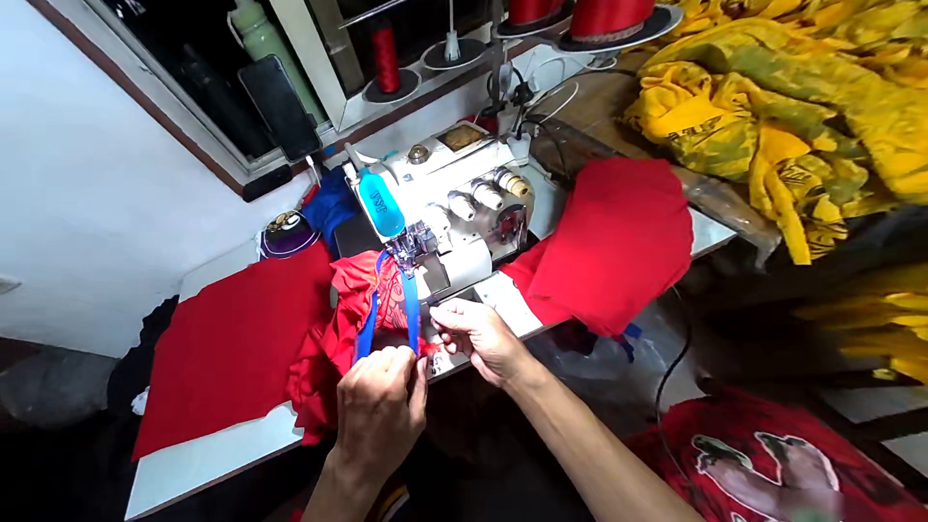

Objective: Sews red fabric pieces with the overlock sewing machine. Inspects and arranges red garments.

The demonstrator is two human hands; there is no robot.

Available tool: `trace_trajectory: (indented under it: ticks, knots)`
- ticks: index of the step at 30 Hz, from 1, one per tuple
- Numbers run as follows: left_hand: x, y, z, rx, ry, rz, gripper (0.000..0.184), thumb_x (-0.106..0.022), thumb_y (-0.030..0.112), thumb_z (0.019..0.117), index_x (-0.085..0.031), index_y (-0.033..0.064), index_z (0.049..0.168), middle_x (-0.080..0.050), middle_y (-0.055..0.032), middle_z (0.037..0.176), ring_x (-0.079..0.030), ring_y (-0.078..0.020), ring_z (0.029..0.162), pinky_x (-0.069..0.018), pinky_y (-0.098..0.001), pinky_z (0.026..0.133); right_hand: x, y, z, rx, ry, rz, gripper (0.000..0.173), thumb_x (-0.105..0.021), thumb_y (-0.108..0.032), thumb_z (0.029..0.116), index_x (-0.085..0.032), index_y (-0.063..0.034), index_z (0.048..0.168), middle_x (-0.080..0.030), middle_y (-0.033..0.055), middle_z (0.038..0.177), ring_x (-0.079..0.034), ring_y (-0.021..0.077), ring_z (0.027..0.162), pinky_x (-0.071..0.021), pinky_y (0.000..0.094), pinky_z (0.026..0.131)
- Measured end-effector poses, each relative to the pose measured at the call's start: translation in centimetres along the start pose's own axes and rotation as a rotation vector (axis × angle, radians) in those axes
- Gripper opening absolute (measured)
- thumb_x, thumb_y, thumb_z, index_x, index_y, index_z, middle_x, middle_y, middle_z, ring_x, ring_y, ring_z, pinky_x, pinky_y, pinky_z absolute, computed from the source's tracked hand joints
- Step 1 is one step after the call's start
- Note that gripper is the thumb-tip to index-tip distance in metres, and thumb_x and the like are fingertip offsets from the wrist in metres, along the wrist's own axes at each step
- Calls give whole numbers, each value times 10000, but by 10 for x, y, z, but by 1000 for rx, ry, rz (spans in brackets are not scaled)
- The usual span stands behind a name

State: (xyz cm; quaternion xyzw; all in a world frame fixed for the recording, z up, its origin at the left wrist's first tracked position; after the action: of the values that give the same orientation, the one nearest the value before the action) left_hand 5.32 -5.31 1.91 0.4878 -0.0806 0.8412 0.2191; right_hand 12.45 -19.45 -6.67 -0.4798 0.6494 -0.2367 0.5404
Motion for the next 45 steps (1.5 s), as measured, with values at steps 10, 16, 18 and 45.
trace_trajectory:
  ticks: [10,16,18,45]
  knots:
    - [-13,12,0,-24,-11,44,171,-635,219,893,-739,95,835,-685,-32,730,-692,-196,680,-559,-347,586,-19,-18,4,-23,15,-188,191,-694,-174,988,-648,-29,872,-580,33,630,-506,61,473,-425,183,446]
    - [-6,7,-2,-6,6,95,181,-618,219,888,-735,96,826,-672,-28,714,-683,-197,674,-554,-344,586,-4,-12,5,-60,-33,-65,175,-601,-109,1031,-673,-23,896,-597,17,681,-517,40,523,-418,153,475]
    - [1,11,2,-4,59,147,177,-622,214,871,-739,98,808,-652,-32,694,-665,-204,654,-530,-340,562,-4,-12,3,-45,30,-178,129,-660,-92,995,-669,-17,889,-615,34,682,-550,61,527,-441,173,470]
    - [-45,-26,31,196,-41,61,408,-463,317,1021,-738,162,1280,-652,0,1408,-562,-280,1335,-421,-518,1039,-1,11,-19,141,205,-288,151,-693,-228,971,-785,-121,918,-717,4,748,-684,104,700,-568,301,650]
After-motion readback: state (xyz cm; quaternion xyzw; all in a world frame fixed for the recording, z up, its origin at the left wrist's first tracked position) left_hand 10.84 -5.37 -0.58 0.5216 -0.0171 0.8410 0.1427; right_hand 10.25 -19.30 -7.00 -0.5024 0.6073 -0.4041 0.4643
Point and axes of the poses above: each hand's wrist, its own z-axis towards the middle knuckle, its own x-axis out of the back of the hand, y = z × x, the point moved 5 cm from there along z, towards the middle knuckle
